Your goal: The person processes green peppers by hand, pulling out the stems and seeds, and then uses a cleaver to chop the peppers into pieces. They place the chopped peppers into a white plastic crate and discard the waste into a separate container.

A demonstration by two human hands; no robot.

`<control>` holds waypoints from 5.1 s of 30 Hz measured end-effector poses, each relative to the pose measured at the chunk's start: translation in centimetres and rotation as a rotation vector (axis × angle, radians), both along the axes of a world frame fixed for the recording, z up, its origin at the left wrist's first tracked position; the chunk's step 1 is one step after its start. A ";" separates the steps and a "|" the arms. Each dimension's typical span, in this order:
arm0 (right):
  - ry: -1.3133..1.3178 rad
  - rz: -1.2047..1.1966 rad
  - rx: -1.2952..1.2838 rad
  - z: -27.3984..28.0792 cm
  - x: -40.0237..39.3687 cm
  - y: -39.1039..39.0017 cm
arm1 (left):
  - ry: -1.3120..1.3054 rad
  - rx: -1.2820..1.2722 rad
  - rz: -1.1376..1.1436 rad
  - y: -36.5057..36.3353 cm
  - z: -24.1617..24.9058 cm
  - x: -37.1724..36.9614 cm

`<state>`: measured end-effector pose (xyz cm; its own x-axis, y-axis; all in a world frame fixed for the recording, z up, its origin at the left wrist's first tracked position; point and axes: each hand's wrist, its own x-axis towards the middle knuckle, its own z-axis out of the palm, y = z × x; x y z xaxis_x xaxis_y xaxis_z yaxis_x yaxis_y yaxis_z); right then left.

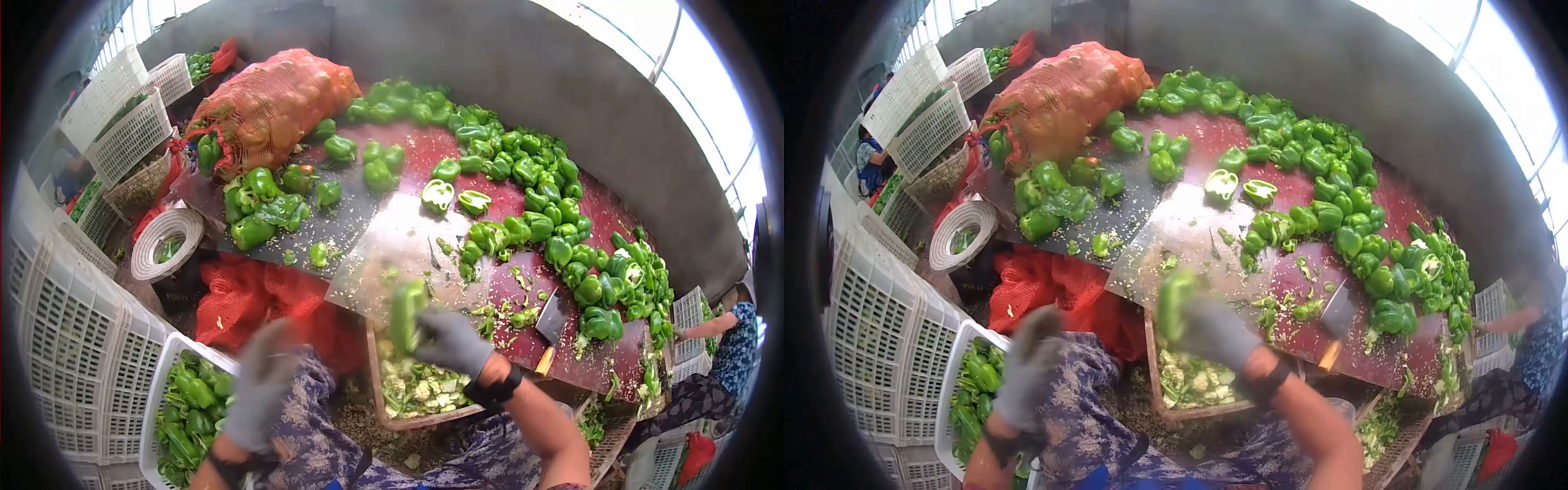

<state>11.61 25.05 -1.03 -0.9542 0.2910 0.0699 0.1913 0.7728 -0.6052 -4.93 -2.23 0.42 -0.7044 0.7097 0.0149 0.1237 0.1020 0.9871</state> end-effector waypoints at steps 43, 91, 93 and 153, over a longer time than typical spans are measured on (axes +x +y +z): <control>-0.023 -0.906 0.404 -13.2 -2.4 25.5 | 0.389 -0.626 0.674 -24.7 -9.5 -10.5; 0.227 -0.541 0.134 -11.0 -0.6 -0.7 | 0.981 -1.029 -0.589 22.7 -16.8 2.4; 0.284 -0.636 0.062 -12.4 -0.7 -0.4 | 0.861 -1.044 -0.500 23.2 -17.1 2.3; -0.087 -0.344 -0.440 -6.7 3.3 -0.3 | -0.769 0.427 0.020 12.0 -1.7 -0.3</control>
<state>14.89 24.71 -7.70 -0.7960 0.5701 -0.2032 0.4513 0.3354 -0.8270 -5.28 9.77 -1.30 -0.6405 0.7395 -0.2071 -0.5888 -0.2999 0.7506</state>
